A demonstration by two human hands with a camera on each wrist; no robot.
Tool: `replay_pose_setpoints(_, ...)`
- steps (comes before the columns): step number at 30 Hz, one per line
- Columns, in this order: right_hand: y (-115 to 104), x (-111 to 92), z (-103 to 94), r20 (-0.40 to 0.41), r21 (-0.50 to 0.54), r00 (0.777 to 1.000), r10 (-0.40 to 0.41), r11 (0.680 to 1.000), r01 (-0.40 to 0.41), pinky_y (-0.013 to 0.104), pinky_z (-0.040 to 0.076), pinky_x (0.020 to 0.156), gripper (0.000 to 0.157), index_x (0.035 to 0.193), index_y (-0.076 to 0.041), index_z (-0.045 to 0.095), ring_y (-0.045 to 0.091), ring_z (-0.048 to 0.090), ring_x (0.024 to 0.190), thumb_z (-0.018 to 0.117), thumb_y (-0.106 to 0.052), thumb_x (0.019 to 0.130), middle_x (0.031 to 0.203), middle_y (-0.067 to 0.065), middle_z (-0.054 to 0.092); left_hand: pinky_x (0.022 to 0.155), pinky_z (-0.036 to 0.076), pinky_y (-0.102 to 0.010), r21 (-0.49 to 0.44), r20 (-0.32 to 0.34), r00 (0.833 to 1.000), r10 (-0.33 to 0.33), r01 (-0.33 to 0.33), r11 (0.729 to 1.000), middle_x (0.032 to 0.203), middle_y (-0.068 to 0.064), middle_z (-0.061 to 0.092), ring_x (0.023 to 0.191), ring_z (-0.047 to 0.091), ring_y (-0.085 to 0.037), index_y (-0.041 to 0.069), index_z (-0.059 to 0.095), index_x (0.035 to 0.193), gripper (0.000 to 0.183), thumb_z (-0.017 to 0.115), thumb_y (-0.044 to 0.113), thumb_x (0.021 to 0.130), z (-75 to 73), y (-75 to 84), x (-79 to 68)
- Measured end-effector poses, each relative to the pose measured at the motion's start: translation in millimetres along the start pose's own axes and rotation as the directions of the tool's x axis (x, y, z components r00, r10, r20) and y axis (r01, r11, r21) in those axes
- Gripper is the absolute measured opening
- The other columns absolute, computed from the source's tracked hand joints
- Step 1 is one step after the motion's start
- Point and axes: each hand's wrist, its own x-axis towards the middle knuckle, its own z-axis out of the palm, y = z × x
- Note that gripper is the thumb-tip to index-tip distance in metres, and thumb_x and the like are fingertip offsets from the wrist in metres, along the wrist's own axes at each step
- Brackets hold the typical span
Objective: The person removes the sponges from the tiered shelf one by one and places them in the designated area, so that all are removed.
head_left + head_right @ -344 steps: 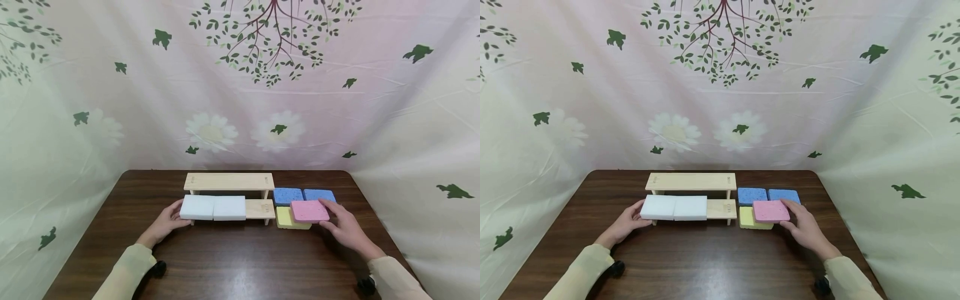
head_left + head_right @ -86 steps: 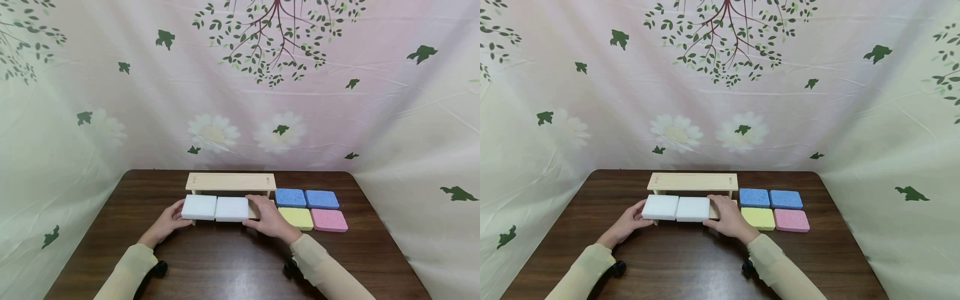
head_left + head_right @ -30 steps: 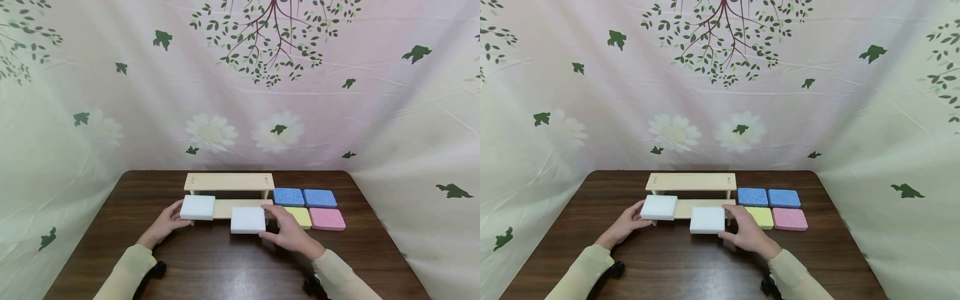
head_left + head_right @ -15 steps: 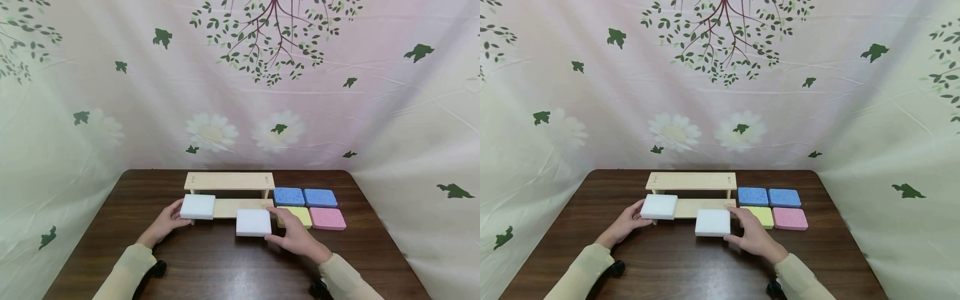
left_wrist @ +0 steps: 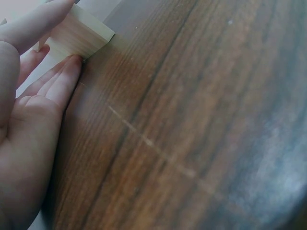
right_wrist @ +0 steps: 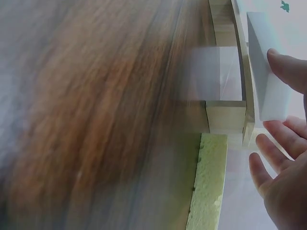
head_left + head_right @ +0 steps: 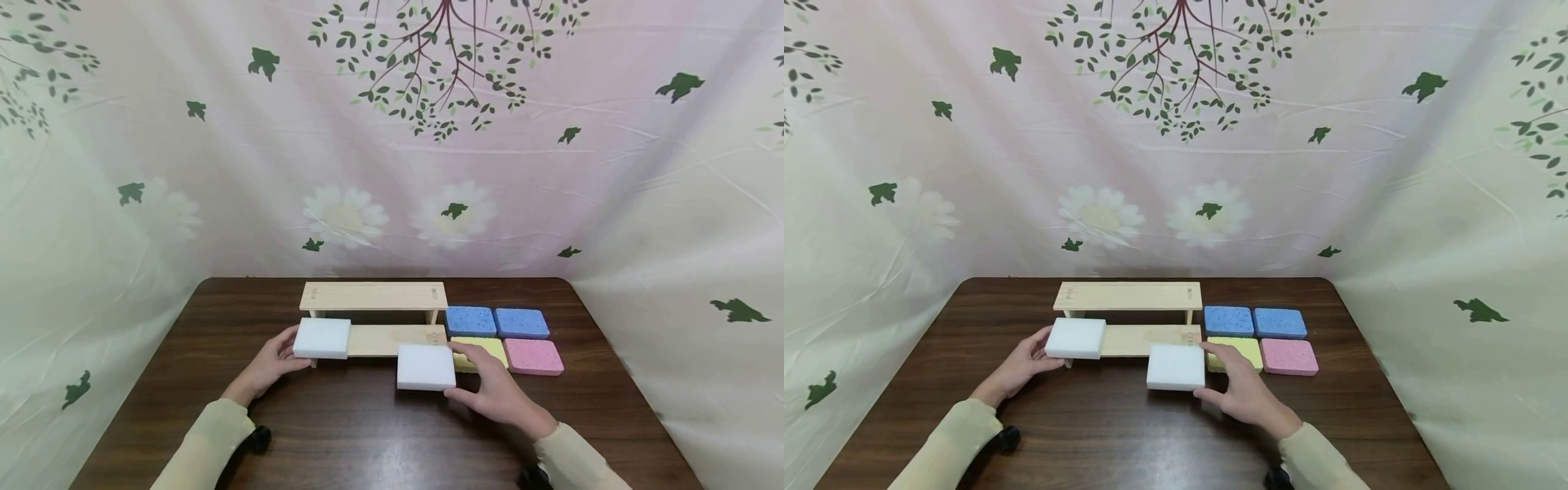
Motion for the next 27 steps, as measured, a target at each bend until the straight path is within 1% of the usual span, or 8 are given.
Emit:
replay_pose_setpoints(9, 10.0, -11.0, -6.7, -0.010, -0.017, 1.000, 0.030, 0.999, -0.030, 0.053, 0.055, 0.102, 0.084, 0.149, -0.013, 0.056, 0.021, 0.060, 0.131, 0.096, -0.034, 0.078, 0.145, -0.001, 0.063, 0.106, 0.050, -0.024, 0.006, -0.004, 1.000, 0.002, -0.002, 1.000, 0.160, -0.028, 0.040, 0.146, 0.044, -0.041, 0.003, 0.027, 0.164, 0.094, 0.085, 0.015, 0.091, 0.1, 1.3, -0.6)
replay_pose_setpoints(12, 12.0, -14.9, -8.5, -0.015, -0.015, 0.999, 0.035, 0.999, -0.035, 0.052, 0.056, 0.100, 0.084, 0.148, -0.013, 0.056, 0.021, 0.062, 0.128, 0.096, -0.032, 0.077, 0.143, 0.000, 0.064, 0.106, 0.050, -0.024, 0.002, -0.005, 1.000, 0.001, -0.001, 1.000, 0.161, -0.028, 0.039, 0.146, 0.044, -0.042, 0.003, 0.027, 0.164, 0.093, 0.084, 0.014, 0.091, 0.3, 1.4, -0.9)
replay_pose_setpoints(19, 18.8, -24.6, -13.6, -0.020, -0.015, 0.999, 0.049, 0.999, -0.050, 0.053, 0.055, 0.102, 0.082, 0.145, -0.013, 0.057, 0.019, 0.062, 0.126, 0.098, -0.029, 0.076, 0.139, -0.004, 0.065, 0.107, 0.049, -0.024, 0.004, -0.007, 1.000, 0.000, 0.000, 1.000, 0.162, -0.028, 0.038, 0.147, 0.042, -0.042, 0.002, 0.026, 0.164, 0.095, 0.085, 0.015, 0.091, 1.2, 1.6, -1.0)
replay_pose_setpoints(23, 23.0, -30.1, -15.3, -0.026, -0.031, 0.998, 0.051, 0.998, -0.052, 0.053, 0.055, 0.101, 0.082, 0.144, -0.014, 0.058, 0.019, 0.062, 0.125, 0.098, -0.031, 0.075, 0.138, -0.004, 0.065, 0.107, 0.049, -0.023, 0.000, -0.009, 1.000, -0.006, 0.006, 1.000, 0.163, -0.028, 0.037, 0.148, 0.041, -0.042, 0.002, 0.026, 0.165, 0.095, 0.085, 0.014, 0.091, 0.9, 1.7, -1.6)
replay_pose_setpoints(27, 26.8, -34.5, -16.0, -0.039, -0.039, 0.998, 0.042, 0.998, -0.043, 0.051, 0.056, 0.100, 0.082, 0.143, -0.012, 0.058, 0.018, 0.063, 0.122, 0.098, -0.031, 0.074, 0.136, -0.004, 0.066, 0.107, 0.049, -0.024, -0.007, -0.009, 1.000, -0.011, 0.010, 1.000, 0.163, -0.028, 0.036, 0.148, 0.041, -0.042, 0.002, 0.025, 0.165, 0.096, 0.085, 0.014, 0.090, 0.6, 0.7, -1.8)
